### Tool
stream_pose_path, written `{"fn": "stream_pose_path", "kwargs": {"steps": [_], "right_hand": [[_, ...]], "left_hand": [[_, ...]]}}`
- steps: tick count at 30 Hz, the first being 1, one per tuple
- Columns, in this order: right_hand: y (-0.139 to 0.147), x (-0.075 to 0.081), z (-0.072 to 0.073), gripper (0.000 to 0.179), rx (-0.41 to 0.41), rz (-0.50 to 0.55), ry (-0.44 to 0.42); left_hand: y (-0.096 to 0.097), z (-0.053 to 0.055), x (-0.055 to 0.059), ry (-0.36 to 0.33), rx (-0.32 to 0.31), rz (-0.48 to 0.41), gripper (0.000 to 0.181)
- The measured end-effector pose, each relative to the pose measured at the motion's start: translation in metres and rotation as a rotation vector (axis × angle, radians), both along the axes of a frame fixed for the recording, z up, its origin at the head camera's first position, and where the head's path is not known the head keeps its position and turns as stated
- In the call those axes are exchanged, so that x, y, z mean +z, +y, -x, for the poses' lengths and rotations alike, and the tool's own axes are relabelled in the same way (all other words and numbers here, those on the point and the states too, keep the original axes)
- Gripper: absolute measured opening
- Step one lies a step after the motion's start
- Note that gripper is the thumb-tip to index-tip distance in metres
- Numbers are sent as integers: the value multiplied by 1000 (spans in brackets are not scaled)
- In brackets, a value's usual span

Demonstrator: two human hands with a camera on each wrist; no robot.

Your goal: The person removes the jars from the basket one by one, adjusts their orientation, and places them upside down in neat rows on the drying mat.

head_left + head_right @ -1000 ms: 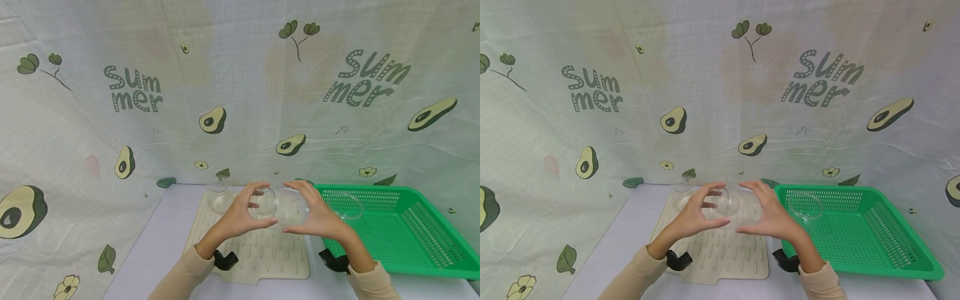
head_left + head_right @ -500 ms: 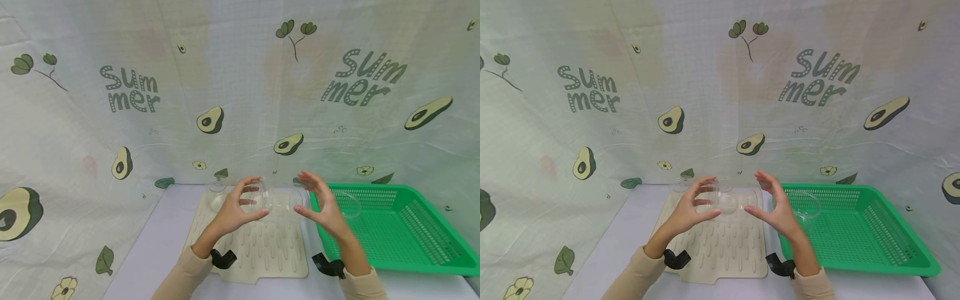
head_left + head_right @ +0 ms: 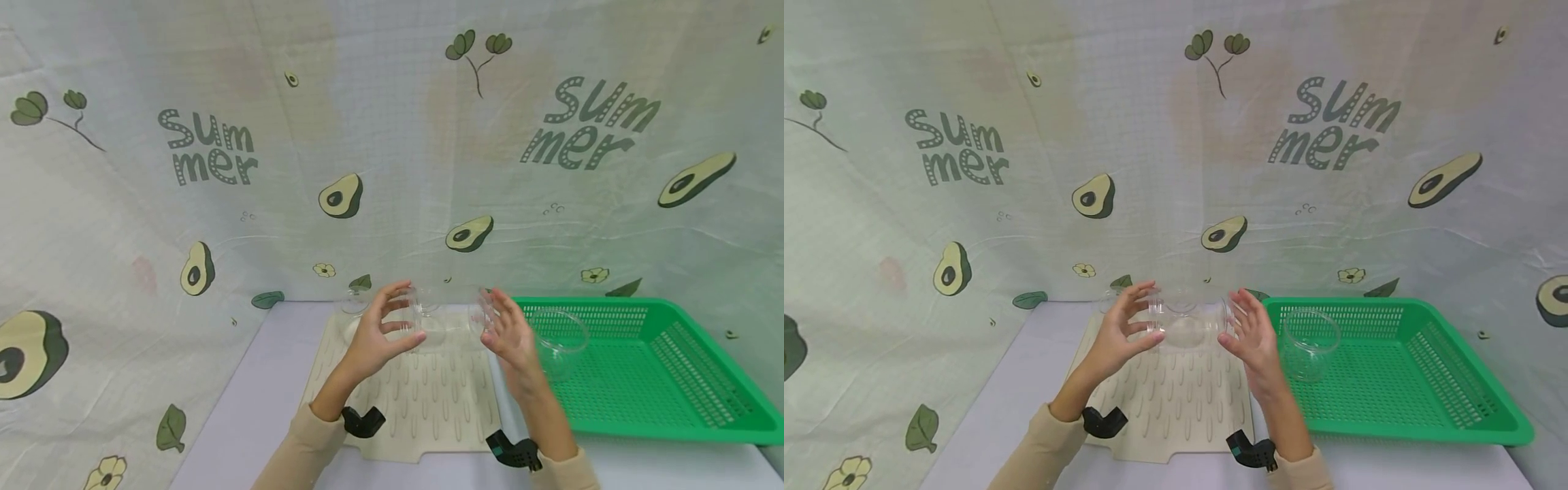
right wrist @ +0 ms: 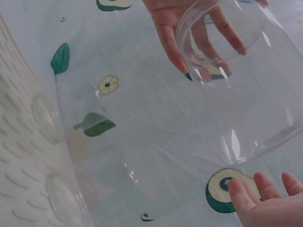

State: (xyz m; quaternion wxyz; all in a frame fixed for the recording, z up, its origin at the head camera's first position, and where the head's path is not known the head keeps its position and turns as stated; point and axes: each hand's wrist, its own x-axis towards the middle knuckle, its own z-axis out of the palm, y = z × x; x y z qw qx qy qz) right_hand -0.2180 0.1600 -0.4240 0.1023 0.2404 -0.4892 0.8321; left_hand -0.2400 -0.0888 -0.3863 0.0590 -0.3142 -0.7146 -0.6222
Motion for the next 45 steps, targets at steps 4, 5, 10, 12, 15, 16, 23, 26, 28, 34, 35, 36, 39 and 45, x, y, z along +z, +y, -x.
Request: {"fn": "stream_pose_path", "kwargs": {"steps": [4,5,10,12,15,16,23,26,28,34,35,36,39,45], "right_hand": [[-10,-7,2,75,76,126,-2],[-12,-9,3,74,97,150,-1],[-23,-19,8,67,230,210,25],[-26,-22,8,63,286,219,34],[-30,-25,6,60,341,230,21],[-32,-25,5,59,351,237,11],[-39,-27,5,57,345,278,-39],[-41,-27,6,54,337,277,-47],[-42,-28,6,52,337,284,-52],[-46,-26,4,50,364,352,-47],[-46,-26,4,51,365,359,-47],[-47,-26,3,53,367,366,-50],[-49,-24,1,60,357,375,-68],[-51,-21,0,62,323,356,-76]], "left_hand": [[-1,0,-2,-5,8,-35,77],[-1,0,-3,1,5,-45,77],[1,2,-7,28,-31,-104,76],[2,2,-8,30,-49,-129,76],[4,3,-10,28,-58,-151,76],[4,3,-11,27,-62,-159,76],[6,2,-14,23,-70,-189,78],[6,3,-16,26,-73,-201,78],[6,3,-17,27,-78,-208,79],[6,3,-21,19,-83,-223,80],[6,3,-22,17,-85,-226,81],[5,3,-23,13,-88,-231,82],[4,4,-28,7,-105,-249,83],[1,6,-32,-27,-163,-294,84]]}}
